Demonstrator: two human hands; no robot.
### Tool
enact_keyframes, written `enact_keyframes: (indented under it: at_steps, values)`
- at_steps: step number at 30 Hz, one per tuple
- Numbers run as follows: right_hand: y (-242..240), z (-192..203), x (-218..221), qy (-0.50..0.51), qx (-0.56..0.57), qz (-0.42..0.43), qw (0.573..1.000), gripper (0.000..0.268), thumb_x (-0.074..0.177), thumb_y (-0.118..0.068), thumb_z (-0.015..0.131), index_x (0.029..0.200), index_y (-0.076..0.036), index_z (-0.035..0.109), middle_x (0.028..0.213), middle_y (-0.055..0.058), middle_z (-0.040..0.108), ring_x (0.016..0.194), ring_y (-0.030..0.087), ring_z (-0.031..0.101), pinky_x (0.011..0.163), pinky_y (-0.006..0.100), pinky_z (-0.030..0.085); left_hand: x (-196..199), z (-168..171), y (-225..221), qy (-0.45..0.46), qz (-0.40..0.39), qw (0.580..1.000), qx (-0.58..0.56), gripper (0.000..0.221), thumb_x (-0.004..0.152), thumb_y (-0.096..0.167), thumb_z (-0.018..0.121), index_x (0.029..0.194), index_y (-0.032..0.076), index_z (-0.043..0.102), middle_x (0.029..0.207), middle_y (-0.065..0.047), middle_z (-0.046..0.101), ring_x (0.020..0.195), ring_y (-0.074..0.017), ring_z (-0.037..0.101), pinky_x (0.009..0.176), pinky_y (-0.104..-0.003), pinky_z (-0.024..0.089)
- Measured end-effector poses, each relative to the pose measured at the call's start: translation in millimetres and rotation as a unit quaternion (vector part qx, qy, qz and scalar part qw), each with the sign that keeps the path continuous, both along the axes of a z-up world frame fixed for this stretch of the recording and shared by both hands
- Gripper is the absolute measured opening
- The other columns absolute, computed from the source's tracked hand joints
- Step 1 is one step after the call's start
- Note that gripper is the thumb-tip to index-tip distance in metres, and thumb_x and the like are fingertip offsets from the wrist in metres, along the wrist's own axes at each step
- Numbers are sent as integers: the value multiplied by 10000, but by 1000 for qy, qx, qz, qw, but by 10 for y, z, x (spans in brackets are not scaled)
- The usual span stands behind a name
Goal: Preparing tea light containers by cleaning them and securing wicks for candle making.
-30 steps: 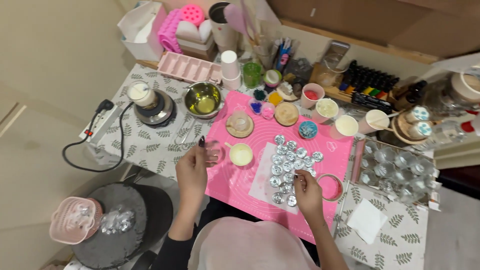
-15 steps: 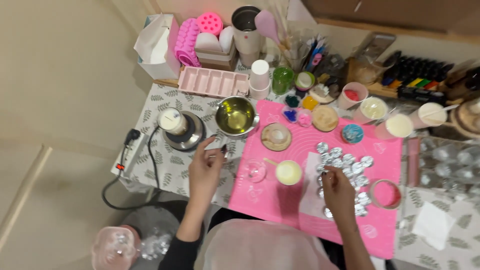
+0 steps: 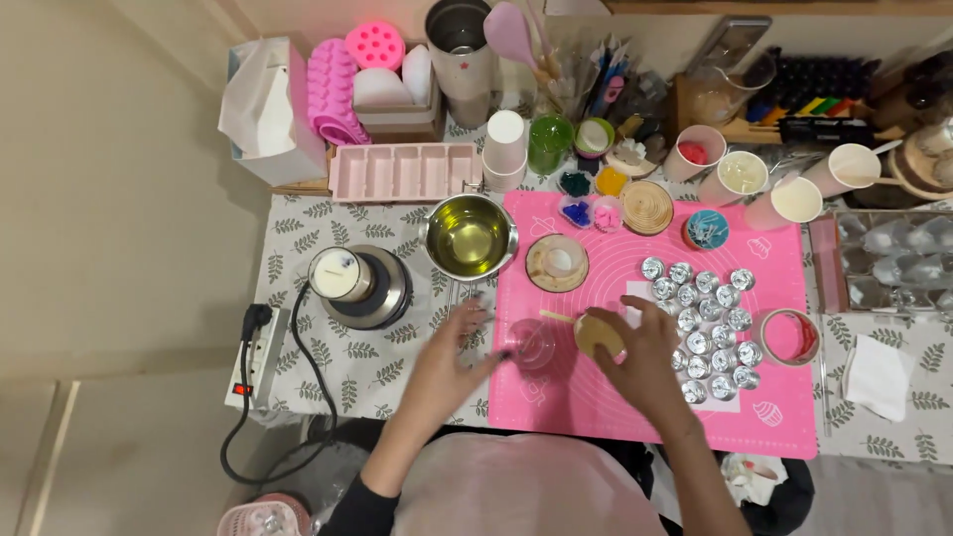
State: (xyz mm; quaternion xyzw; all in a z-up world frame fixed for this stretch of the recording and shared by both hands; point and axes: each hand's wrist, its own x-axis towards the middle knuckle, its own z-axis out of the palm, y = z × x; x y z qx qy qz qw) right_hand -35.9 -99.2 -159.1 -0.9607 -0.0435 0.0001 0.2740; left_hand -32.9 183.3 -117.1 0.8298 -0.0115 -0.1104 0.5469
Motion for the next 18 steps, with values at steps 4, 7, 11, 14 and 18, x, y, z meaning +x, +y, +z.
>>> enact_keyframes:
  at_steps: [4, 7, 11, 14, 18]
  values:
    - [415, -87, -57, -44, -7, -7, 999, 449, 720, -188, 823, 1155, -241, 724, 1311, 149, 505, 1279, 388, 397, 1050, 539, 337, -26, -165, -170, -94, -118, 985, 83, 868, 730, 155, 891, 1450, 21, 426, 1466, -223, 515, 1351, -385, 482, 1114, -450, 396]
    - [606, -294, -22, -49, 0, -1, 999, 394, 784, -178, 796, 1167, -246, 732, 1329, 79, 524, 1292, 361, 438, 1077, 521, 366, -31, -363, -295, -128, -151, 977, 85, 1001, 692, 139, 896, 1507, -18, 336, 1468, -251, 449, 1386, -411, 436, 1156, -454, 374]
    - [743, -460, 64, -95, -84, 59, 990, 312, 730, -181, 758, 1037, -236, 759, 1394, 150, 475, 1303, 393, 425, 1059, 586, 326, -20, -589, -368, -160, -151, 971, 95, 1095, 615, 96, 915, 1505, -31, 290, 1482, -268, 419, 1395, -445, 423, 1149, -462, 390]
    - [749, -602, 117, -92, -169, 96, 977, 216, 771, -186, 706, 982, -181, 751, 1425, 168, 461, 1335, 405, 398, 1068, 598, 307, 0, -586, -379, -133, -152, 975, 87, 1120, 604, 90, 919, 1510, -29, 271, 1470, -262, 420, 1377, -437, 432, 1132, -455, 401]
    - [737, -774, 135, -87, -214, 159, 960, 175, 838, -154, 642, 958, -63, 730, 1358, 170, 514, 1330, 377, 418, 1099, 548, 318, -8, -520, -334, -84, -160, 980, 78, 1105, 638, 75, 908, 1533, -13, 266, 1473, -252, 422, 1358, -418, 455, 1109, -438, 420]
